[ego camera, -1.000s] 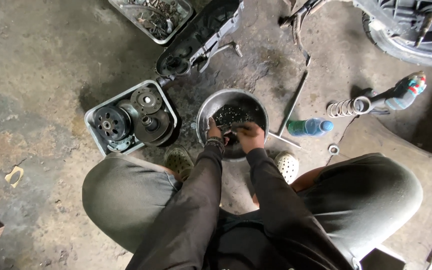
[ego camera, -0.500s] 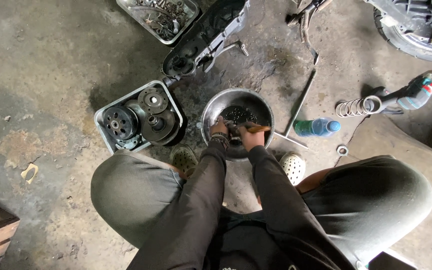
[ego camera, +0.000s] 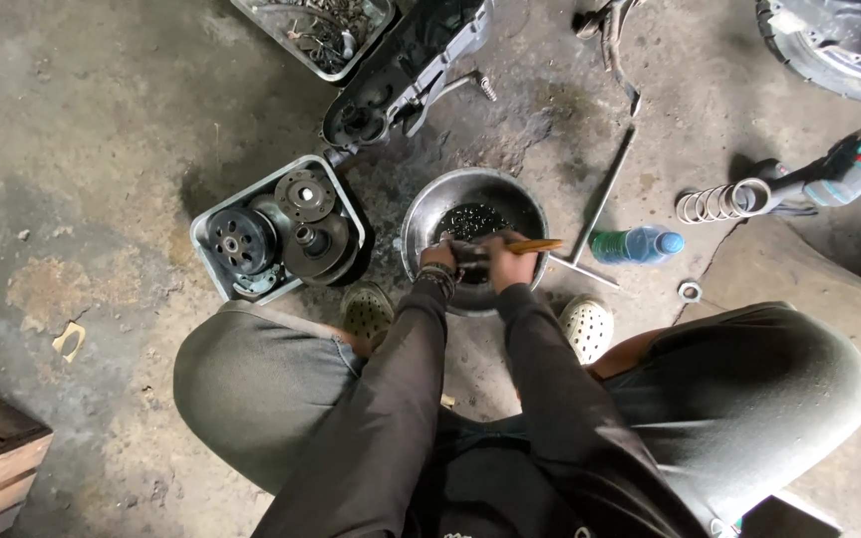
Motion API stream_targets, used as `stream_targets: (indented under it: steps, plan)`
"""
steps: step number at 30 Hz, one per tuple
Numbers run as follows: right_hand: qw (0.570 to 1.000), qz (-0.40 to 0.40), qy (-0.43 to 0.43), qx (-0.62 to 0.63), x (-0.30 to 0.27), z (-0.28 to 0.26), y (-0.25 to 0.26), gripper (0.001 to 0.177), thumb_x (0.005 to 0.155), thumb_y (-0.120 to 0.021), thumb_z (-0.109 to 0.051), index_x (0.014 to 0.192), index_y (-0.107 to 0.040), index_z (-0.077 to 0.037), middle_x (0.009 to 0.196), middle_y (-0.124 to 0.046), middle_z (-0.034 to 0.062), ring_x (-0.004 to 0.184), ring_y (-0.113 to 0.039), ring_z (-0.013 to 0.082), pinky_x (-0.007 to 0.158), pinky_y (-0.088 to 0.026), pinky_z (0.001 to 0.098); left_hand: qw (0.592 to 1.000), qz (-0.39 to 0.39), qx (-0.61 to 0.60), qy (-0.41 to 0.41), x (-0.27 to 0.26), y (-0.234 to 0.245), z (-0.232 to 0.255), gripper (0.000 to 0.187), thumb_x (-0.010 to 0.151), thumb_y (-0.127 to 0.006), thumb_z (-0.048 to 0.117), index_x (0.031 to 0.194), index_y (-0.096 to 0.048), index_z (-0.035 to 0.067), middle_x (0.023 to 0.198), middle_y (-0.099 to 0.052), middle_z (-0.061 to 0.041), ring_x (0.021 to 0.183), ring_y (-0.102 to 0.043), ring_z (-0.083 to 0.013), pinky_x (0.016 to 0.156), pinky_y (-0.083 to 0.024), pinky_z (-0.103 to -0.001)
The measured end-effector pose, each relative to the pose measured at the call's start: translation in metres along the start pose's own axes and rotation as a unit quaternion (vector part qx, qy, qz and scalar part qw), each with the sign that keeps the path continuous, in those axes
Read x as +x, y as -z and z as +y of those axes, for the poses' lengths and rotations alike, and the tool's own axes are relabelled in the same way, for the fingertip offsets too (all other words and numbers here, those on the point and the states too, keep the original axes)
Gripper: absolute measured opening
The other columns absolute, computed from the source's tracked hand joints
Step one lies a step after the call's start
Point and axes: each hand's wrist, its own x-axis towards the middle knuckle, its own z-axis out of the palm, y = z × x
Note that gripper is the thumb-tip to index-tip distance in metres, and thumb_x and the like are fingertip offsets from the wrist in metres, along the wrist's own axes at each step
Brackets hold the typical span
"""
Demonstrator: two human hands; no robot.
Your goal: The person sits on the floor and scrubs a small metal mechanical part with a brush and liquid cleaner in a metal bowl. They then place the part in a tray and scrub a second similar part in the same manner.
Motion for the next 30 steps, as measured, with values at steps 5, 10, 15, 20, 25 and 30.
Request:
stream_targets:
  steps: [5,10,15,20,25,30]
  plan:
    - [0.997,0.001,0.064,-0.050,-0.002,-0.020,0.011,0.018,0.078,-0.068,-0.022,0.087,-0.083,-0.024,0.076,-0.075,0.0083,0.084,-0.076,0.0291,0.078,-0.058,0.0424,0.999,-0.035,-0.027,-0.024,-0.062,0.020,0.026,0.054,0.108,-0.045,0.037,0.154,-0.043,0.009,0.132,-0.055,-0.039,0.118,-0.063,-0.0455,0.088,-0.061,-0.055]
    - [0.999,0.014,0.028,0.030,0.000,-0.007,-0.006,0.013,0.079,-0.068,-0.021,0.087,-0.078,-0.020,0.080,-0.074,0.0075,0.086,-0.073,0.0267,0.085,-0.058,0.0421,0.981,-0.053,-0.180,0.042,0.045,-0.005,-0.011,0.061,0.104,-0.049,0.049,0.138,-0.048,-0.003,0.121,-0.056,-0.029,0.102,-0.063,-0.0348,0.073,-0.067,-0.049]
    - [0.997,0.061,-0.028,0.047,0.006,-0.003,-0.008,0.020,0.083,-0.068,-0.023,0.097,-0.079,-0.015,0.085,-0.075,0.0141,0.089,-0.075,0.0305,0.083,-0.059,0.0453,0.927,-0.025,0.344,-0.144,0.074,-0.013,-0.009,0.028,0.094,-0.067,0.036,0.103,-0.060,0.010,0.084,-0.073,-0.010,0.081,-0.071,-0.0259,0.069,-0.065,-0.043]
    - [0.992,0.042,0.047,-0.113,0.006,-0.003,0.001,0.015,0.082,-0.070,-0.025,0.089,-0.081,-0.016,0.079,-0.074,0.0165,0.088,-0.074,0.0410,0.076,-0.061,0.0560,0.924,-0.011,0.341,-0.173,0.094,-0.027,-0.028,0.021,0.085,-0.073,0.029,0.090,-0.068,0.009,0.076,-0.074,-0.010,0.075,-0.071,-0.0282,0.069,-0.061,-0.043]
    - [0.998,0.053,-0.022,0.018,-0.008,0.005,-0.010,0.027,0.082,-0.074,-0.020,0.101,-0.075,-0.002,0.094,-0.074,0.0231,0.102,-0.073,0.0365,0.089,-0.056,0.0523,0.883,-0.020,0.438,-0.170,0.074,-0.022,-0.028,0.023,0.089,-0.072,0.030,0.086,-0.075,0.007,0.083,-0.076,-0.011,0.085,-0.075,-0.0290,0.079,-0.062,-0.048]
    - [0.999,0.032,-0.017,-0.005,-0.004,-0.010,-0.010,0.020,0.079,-0.071,-0.027,0.093,-0.078,-0.015,0.088,-0.075,0.0159,0.097,-0.075,0.0322,0.081,-0.052,0.0519,0.875,-0.026,0.455,-0.165,0.056,-0.015,-0.023,0.029,0.091,-0.070,0.036,0.096,-0.079,0.009,0.097,-0.079,-0.009,0.099,-0.076,-0.0275,0.086,-0.061,-0.047]
